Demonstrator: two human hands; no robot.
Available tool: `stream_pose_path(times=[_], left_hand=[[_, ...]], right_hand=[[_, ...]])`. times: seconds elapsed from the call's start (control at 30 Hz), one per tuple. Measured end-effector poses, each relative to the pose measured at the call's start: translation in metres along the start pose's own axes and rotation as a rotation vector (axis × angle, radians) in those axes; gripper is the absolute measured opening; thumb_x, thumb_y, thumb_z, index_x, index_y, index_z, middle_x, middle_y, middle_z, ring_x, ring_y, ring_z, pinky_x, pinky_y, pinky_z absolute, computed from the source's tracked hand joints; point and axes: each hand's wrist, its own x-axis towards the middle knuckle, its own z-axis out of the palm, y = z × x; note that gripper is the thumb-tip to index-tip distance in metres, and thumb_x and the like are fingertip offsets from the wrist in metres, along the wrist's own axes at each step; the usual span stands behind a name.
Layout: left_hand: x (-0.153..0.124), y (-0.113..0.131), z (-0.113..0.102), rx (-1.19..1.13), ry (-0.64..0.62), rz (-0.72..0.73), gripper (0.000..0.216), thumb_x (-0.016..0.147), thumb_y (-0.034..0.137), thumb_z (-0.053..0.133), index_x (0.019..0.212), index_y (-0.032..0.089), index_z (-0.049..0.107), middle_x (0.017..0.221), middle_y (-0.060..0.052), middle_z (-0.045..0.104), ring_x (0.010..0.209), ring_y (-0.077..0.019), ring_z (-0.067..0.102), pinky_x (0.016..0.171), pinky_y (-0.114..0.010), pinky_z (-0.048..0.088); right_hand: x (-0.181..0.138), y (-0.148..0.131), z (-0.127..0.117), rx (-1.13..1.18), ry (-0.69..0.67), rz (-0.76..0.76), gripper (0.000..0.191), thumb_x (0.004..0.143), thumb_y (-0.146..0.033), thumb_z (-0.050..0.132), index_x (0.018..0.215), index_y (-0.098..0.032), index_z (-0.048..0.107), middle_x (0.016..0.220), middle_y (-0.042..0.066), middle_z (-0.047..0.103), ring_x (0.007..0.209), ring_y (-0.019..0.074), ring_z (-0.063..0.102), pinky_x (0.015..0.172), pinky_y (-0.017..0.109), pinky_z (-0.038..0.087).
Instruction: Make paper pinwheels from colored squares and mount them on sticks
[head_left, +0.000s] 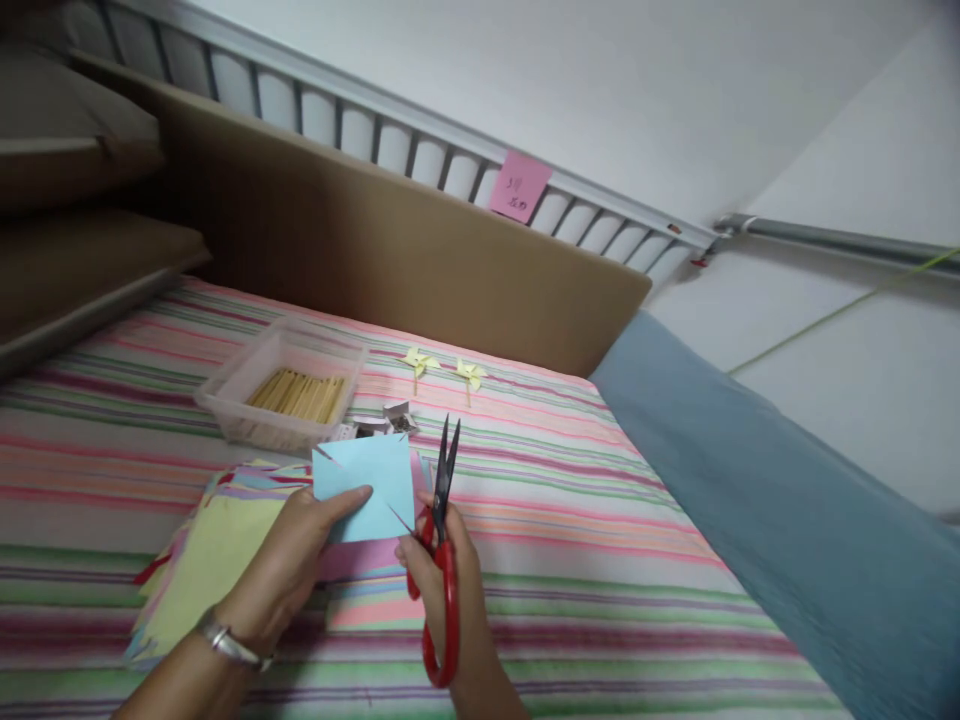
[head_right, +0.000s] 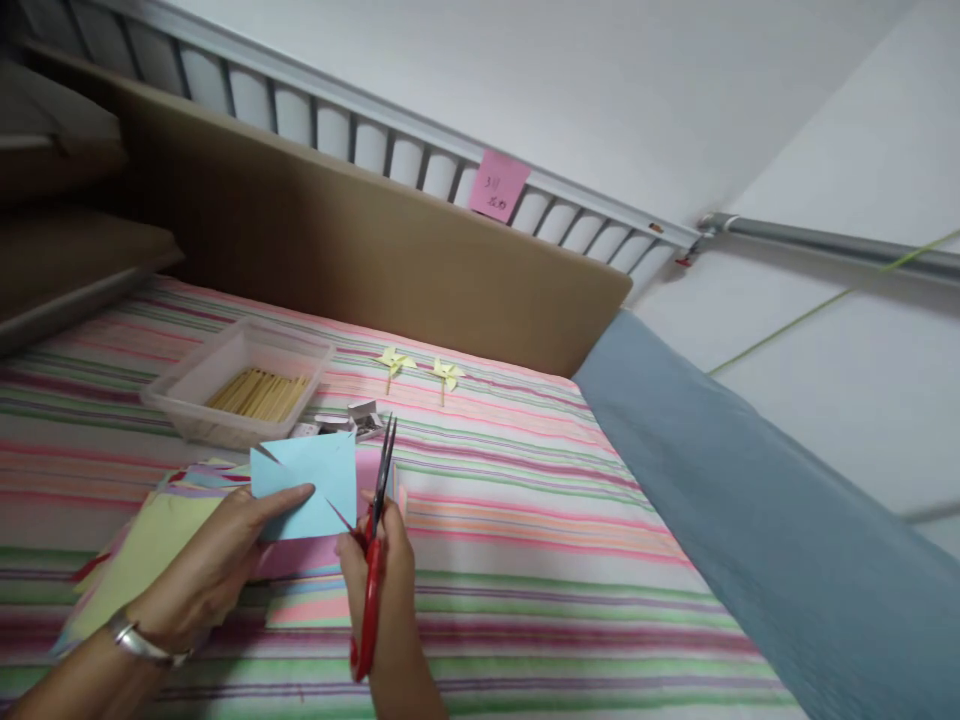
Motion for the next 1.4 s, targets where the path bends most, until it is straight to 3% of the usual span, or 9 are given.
stream_pose_path(times=[0.17,0.23,0.33,0.5,0.67,1.13,1.4], left_hand=[[0.012,0.039,-0.041,0.166,0.115,-0.009,0.029,0.056,0.024,0.078,0.081,0.011,0.071,0.077,-0.007,0.074,0.069,-0.0227,0.066,0.068,-0.031,0.050],[0.010,0.050,-0.050,0.168,0.120,-0.039,0.031,0.053,0.024,0.079,0.081,0.012,0.072,0.078,-0.008,0.074,0.068,-0.0224,0.066,0.067,-0.030,0.050],[0.004,0.061,-0.055,0.168,0.092,-0.104,0.031,0.050,0.025,0.080,0.077,0.012,0.071,0.074,-0.009,0.074,0.065,-0.0240,0.067,0.064,-0.031,0.051],[-0.004,0.070,-0.058,0.166,0.014,-0.168,0.029,0.052,0.028,0.078,0.074,0.011,0.071,0.070,-0.011,0.073,0.060,-0.0256,0.066,0.058,-0.033,0.050],[-0.005,0.070,-0.063,0.163,0.035,-0.168,0.030,0.052,0.026,0.078,0.076,0.011,0.071,0.072,-0.010,0.074,0.061,-0.0247,0.066,0.058,-0.032,0.050],[-0.006,0.068,-0.062,0.139,0.020,-0.164,0.025,0.054,0.025,0.077,0.074,0.013,0.071,0.070,-0.009,0.073,0.061,-0.0244,0.066,0.058,-0.031,0.050],[-0.004,0.065,-0.067,0.149,-0.026,-0.124,0.024,0.057,0.025,0.075,0.077,0.012,0.071,0.074,-0.010,0.074,0.065,-0.0247,0.067,0.062,-0.032,0.050]], right_hand=[[-0.008,0.001,0.002,-0.194,-0.287,0.086,0.035,0.073,-0.031,0.061,0.105,-0.017,0.059,0.065,-0.003,0.050,0.055,0.0104,0.047,0.051,0.021,0.038],[-0.013,-0.004,0.004,-0.263,-0.413,0.103,0.034,0.072,-0.031,0.063,0.103,-0.017,0.061,0.065,-0.004,0.047,0.055,0.0095,0.043,0.052,0.021,0.036],[-0.017,-0.008,0.006,-0.310,-0.501,0.168,0.033,0.074,-0.031,0.060,0.103,-0.017,0.061,0.062,-0.005,0.042,0.054,0.0088,0.038,0.051,0.020,0.032],[-0.020,-0.003,0.008,-0.404,-0.506,0.204,0.033,0.073,-0.035,0.059,0.099,-0.016,0.063,0.060,-0.004,0.039,0.053,0.0093,0.036,0.050,0.021,0.031],[-0.022,-0.004,0.011,-0.407,-0.537,0.234,0.034,0.075,-0.039,0.056,0.099,-0.016,0.062,0.064,-0.003,0.042,0.054,0.0102,0.039,0.051,0.022,0.033],[-0.025,-0.010,0.015,-0.396,-0.463,0.240,0.032,0.072,-0.040,0.061,0.094,-0.017,0.065,0.062,-0.003,0.044,0.053,0.0106,0.043,0.052,0.022,0.036],[-0.025,-0.009,0.015,-0.374,-0.497,0.266,0.027,0.074,-0.035,0.059,0.093,-0.016,0.064,0.061,-0.004,0.041,0.051,0.0095,0.042,0.049,0.021,0.032]])
